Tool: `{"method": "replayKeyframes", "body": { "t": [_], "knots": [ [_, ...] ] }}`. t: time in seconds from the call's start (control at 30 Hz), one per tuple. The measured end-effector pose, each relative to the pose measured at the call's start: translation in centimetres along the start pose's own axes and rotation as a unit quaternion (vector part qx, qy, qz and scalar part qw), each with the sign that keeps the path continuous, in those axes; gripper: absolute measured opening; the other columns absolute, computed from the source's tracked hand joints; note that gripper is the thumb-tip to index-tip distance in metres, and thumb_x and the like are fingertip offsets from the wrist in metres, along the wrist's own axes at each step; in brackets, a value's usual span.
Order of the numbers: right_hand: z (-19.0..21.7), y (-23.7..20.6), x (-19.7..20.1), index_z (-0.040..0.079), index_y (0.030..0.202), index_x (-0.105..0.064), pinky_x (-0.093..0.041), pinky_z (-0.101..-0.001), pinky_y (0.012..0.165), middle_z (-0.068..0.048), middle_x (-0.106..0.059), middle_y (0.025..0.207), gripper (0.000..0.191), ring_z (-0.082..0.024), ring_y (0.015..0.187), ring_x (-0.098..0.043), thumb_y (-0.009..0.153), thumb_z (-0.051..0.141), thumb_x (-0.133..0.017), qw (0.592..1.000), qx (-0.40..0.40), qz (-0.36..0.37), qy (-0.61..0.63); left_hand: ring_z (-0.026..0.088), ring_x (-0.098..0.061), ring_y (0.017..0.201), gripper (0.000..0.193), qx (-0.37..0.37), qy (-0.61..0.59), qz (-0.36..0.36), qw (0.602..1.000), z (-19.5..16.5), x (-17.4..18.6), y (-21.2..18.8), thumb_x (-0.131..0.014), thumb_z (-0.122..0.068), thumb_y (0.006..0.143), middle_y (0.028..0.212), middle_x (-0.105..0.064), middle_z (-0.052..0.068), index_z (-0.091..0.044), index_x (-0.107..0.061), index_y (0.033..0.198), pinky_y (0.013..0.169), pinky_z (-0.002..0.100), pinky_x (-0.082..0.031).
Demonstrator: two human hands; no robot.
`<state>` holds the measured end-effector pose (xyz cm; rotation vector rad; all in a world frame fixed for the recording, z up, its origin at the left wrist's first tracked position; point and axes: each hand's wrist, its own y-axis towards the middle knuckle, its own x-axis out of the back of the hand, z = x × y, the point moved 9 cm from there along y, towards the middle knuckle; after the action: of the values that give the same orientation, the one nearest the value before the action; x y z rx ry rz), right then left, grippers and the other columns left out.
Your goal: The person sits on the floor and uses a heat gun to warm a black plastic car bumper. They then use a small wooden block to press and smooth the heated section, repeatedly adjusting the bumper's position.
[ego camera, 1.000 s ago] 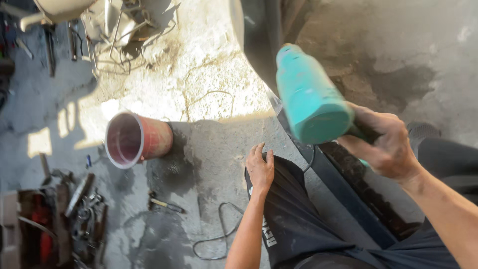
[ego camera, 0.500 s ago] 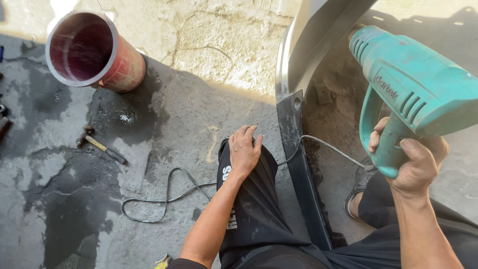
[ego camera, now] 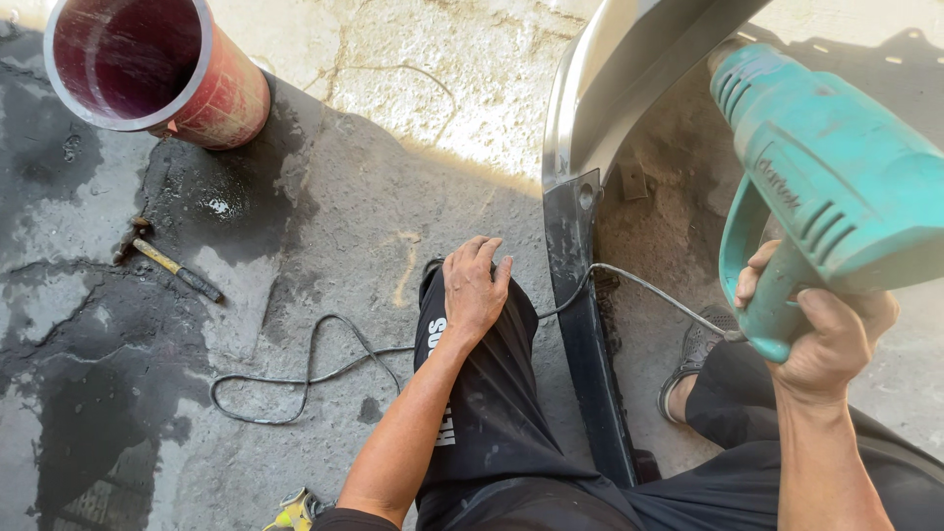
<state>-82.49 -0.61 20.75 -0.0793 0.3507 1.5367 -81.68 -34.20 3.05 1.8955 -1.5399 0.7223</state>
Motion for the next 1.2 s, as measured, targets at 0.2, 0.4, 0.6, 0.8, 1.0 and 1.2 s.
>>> {"method": "replayKeyframes", "body": {
  "t": [0.2, 0.4, 0.6, 0.8, 1.0, 1.2],
  "knots": [
    [-0.5, -0.8, -0.7, -0.010, 0.116, -0.068, -0.058, -0.0327, 0.068, -0.019, -0.072, 0.098, 0.024, -0.022, 0.077, -0.071, 0.104, 0.011, -0.068, 0.985, 0.019, 0.043, -0.163, 0.033, -0.057, 0.124, 0.036, 0.004, -0.006, 0.006, 1.000, -0.2, -0.1, 0.1, -0.070, -0.024, 0.093, 0.126, -0.066, 0.013, -0.004, -0.069, 0.123, 0.109, 0.047, -0.038],
    [1.0, -0.7, -3.9, -0.006, 0.138, -0.063, -0.059, -0.0302, 0.070, -0.015, -0.075, 0.102, 0.054, -0.021, 0.082, -0.073, 0.088, 0.012, -0.072, 0.892, 0.108, 0.080, -0.431, 0.034, -0.057, 0.125, 0.035, 0.006, 0.001, 0.014, 1.000, -0.4, 0.0, 0.1, -0.069, -0.023, 0.094, 0.128, -0.067, 0.013, -0.004, -0.069, 0.123, 0.109, 0.047, -0.038],
    [2.6, -0.2, -6.9, -0.004, 0.133, -0.064, -0.063, -0.0349, 0.083, -0.022, -0.074, 0.114, 0.060, -0.028, 0.093, -0.077, 0.075, 0.004, -0.077, 0.877, 0.148, 0.121, -0.441, 0.035, -0.059, 0.122, 0.034, 0.011, 0.014, 0.024, 1.000, -0.5, -0.5, 0.1, -0.070, -0.024, 0.093, 0.128, -0.067, 0.014, -0.006, -0.070, 0.122, 0.107, 0.046, -0.040],
    [3.8, -0.1, -7.0, -0.005, 0.132, -0.063, -0.063, -0.0350, 0.083, -0.022, -0.073, 0.118, 0.061, -0.028, 0.096, -0.076, 0.074, 0.004, -0.079, 0.880, 0.161, 0.123, -0.428, 0.037, -0.060, 0.119, 0.034, 0.000, 0.026, 0.020, 0.999, -1.3, -0.5, 0.0, -0.070, -0.023, 0.092, 0.128, -0.067, 0.015, -0.005, -0.070, 0.121, 0.103, 0.046, -0.043],
    [4.0, -0.5, -6.8, -0.005, 0.128, -0.066, -0.063, -0.0357, 0.078, -0.022, -0.074, 0.113, 0.059, -0.030, 0.091, -0.076, 0.070, 0.004, -0.078, 0.868, 0.185, 0.128, -0.443, 0.037, -0.062, 0.115, 0.033, 0.003, 0.032, 0.042, 0.999, -1.7, -0.9, 0.1, -0.068, -0.018, 0.091, 0.128, -0.068, 0.015, -0.005, -0.070, 0.121, 0.101, 0.047, -0.045],
    [3.9, -0.6, -6.8, -0.005, 0.128, -0.066, -0.063, -0.0344, 0.072, -0.020, -0.074, 0.110, 0.060, -0.028, 0.086, -0.076, 0.071, 0.003, -0.078, 0.869, 0.184, 0.126, -0.441, 0.038, -0.064, 0.115, 0.036, -0.020, 0.006, 0.039, 0.999, -2.4, -0.8, 0.2, -0.066, -0.008, 0.086, 0.126, -0.069, 0.016, -0.002, -0.069, 0.122, 0.098, 0.046, -0.049]
  ]
}}
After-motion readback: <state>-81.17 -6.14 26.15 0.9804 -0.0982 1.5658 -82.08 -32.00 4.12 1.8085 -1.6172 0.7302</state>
